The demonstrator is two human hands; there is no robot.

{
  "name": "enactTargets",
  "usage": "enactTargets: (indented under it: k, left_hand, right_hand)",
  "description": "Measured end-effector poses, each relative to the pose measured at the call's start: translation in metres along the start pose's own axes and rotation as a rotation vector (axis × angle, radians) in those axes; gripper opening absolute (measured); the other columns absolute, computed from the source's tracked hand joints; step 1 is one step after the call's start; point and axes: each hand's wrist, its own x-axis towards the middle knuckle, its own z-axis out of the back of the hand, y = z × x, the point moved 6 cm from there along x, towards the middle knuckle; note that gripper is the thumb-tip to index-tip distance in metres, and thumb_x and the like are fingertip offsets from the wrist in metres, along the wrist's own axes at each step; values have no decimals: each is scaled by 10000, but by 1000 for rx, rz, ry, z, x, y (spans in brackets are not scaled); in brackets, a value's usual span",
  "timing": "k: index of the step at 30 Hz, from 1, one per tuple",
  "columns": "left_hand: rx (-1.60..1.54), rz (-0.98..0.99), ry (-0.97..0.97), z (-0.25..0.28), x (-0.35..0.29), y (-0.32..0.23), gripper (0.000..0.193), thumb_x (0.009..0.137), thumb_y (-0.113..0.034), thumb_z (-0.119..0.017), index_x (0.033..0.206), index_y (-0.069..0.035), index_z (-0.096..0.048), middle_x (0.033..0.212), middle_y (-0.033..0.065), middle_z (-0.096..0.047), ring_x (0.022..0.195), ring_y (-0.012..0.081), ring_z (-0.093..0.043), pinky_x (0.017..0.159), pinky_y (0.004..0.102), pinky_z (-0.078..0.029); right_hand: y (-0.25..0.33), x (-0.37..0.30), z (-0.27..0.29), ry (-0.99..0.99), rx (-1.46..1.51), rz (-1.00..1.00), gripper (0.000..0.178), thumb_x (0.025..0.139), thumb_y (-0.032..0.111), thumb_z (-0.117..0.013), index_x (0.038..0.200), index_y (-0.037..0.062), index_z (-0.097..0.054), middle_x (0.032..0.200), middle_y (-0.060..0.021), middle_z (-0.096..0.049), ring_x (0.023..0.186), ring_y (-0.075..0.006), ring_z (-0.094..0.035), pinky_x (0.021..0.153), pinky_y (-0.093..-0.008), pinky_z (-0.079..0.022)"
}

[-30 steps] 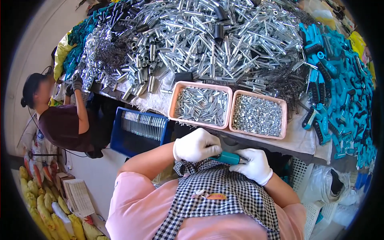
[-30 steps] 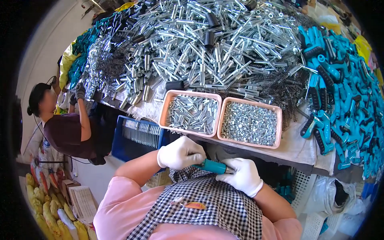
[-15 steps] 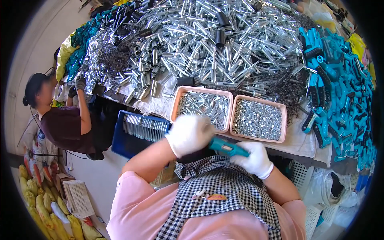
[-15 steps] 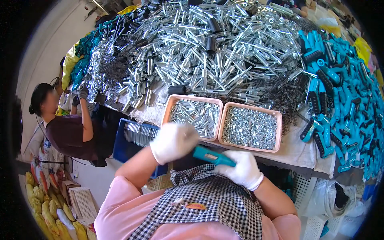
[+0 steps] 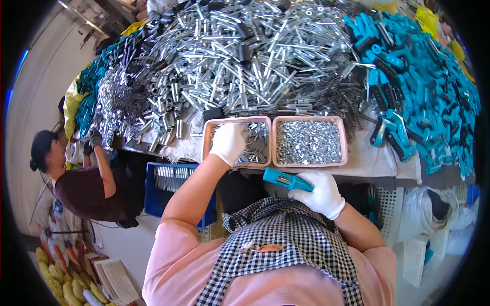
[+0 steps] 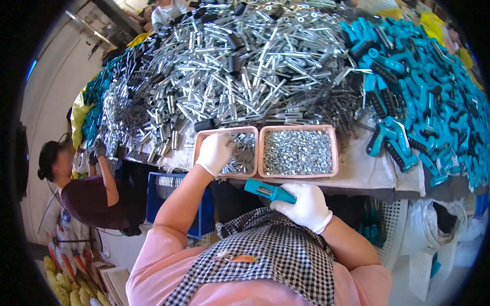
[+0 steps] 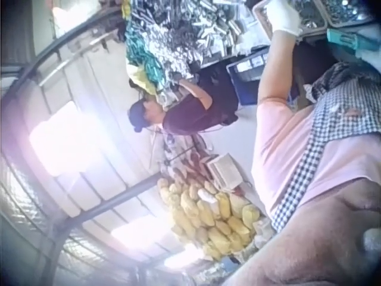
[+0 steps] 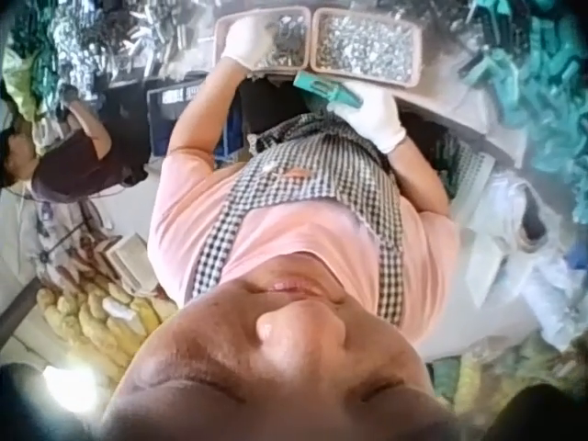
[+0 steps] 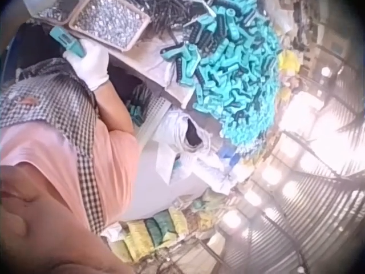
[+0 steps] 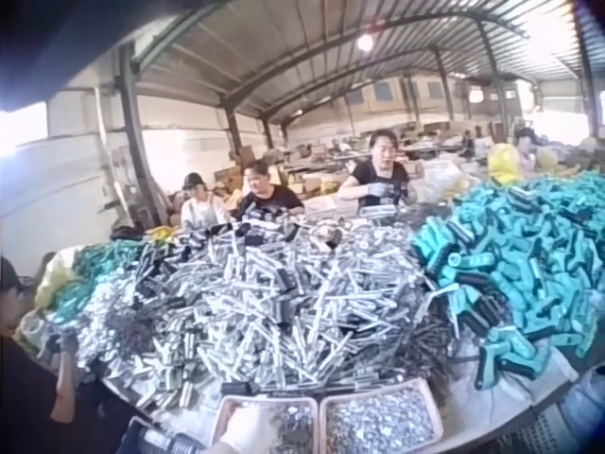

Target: The recorder is sitting at a large workstation assembling metal cylinders into plastic handles alongside other workers.

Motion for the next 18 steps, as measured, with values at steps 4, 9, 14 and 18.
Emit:
enactTargets:
  k: [4, 9, 14, 18]
  left_hand:
    - [-199, 43, -33, 32, 2, -20, 221, 786, -222, -714, 889, -27, -729, 784, 194, -680, 719, 332, -675, 668, 395, -512]
    - [-342, 6, -223, 60, -10, -40, 193, 806, -137, -726, 941, 0, -723, 776, 162, -695, 688, 272, -685, 634, 332, -519]
    - [-673, -322, -125, 69, -56, -111, 99, 859, 21, -680, 956, -2, -682, 878, 85, -688, 817, 176, -665, 751, 300, -529]
    - [-626, -73, -335, 49, -59, -86, 178, 845, 25, -690, 1019, -12, -689, 860, 101, -715, 746, 184, -687, 700, 299, -546]
  right_hand:
    - [1, -8, 14, -105, -38, 24, 295, 704, 294, -811, 895, 84, -732, 801, -153, -683, 726, -356, -663, 646, -416, -514]
    - [8, -10, 20, -147, -74, 64, 301, 716, 283, -797, 946, 103, -727, 792, -146, -684, 716, -356, -663, 639, -419, -518]
    - [17, -6, 20, -175, -47, 97, 319, 707, 296, -798, 963, 119, -728, 788, -135, -689, 715, -343, -672, 637, -411, -528]
    - [22, -8, 21, -205, -47, 144, 304, 704, 303, -798, 933, 117, -728, 778, -135, -685, 702, -341, -669, 626, -415, -524]
